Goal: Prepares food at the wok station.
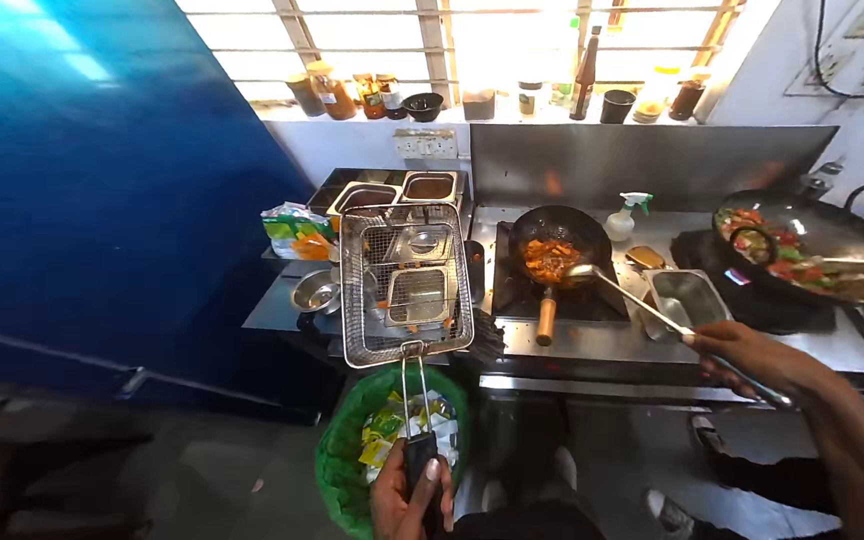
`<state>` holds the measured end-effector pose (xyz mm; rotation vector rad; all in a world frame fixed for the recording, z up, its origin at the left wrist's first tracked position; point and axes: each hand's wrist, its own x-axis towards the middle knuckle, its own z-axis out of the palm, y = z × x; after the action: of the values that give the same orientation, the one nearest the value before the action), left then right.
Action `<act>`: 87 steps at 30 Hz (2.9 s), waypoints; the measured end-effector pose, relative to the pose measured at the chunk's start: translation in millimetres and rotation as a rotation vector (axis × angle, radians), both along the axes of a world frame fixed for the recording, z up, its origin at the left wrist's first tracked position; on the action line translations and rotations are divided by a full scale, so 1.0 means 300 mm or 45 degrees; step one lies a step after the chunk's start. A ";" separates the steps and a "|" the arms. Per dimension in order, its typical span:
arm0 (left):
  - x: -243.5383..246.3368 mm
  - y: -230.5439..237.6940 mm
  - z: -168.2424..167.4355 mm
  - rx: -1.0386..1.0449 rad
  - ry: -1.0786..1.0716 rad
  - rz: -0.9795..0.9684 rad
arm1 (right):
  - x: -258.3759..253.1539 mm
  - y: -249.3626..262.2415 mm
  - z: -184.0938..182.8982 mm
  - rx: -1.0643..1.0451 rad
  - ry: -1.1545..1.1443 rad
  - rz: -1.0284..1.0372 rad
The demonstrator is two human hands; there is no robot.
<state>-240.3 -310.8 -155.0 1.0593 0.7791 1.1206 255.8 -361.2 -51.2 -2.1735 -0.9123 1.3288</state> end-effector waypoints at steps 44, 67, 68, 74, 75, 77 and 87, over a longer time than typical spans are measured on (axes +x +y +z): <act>0.119 -0.057 0.057 0.007 0.015 -0.232 | -0.232 0.414 -0.509 0.013 -0.867 -0.077; 0.638 -0.074 0.140 0.019 -0.025 0.041 | 0.097 0.384 -0.438 0.032 -0.818 0.247; 0.652 -0.077 0.141 0.029 -0.015 0.052 | 0.097 0.364 -0.427 0.033 -0.843 0.234; 0.761 -0.089 0.129 0.088 -0.021 0.130 | 0.120 0.309 -0.232 -0.161 -0.725 0.403; 0.778 -0.088 0.129 0.085 -0.032 0.141 | 0.149 0.336 -0.253 -0.091 -0.705 0.395; 0.803 -0.093 0.129 0.086 -0.056 0.157 | 0.193 0.380 -0.324 0.030 -0.706 0.344; 0.847 -0.088 0.144 0.128 0.009 0.258 | 0.178 0.339 -0.348 -0.029 -0.651 0.429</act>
<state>13.8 -337.2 -111.8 1.0859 0.8569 1.3403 309.1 -259.5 -155.6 -2.5089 -1.5154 0.9200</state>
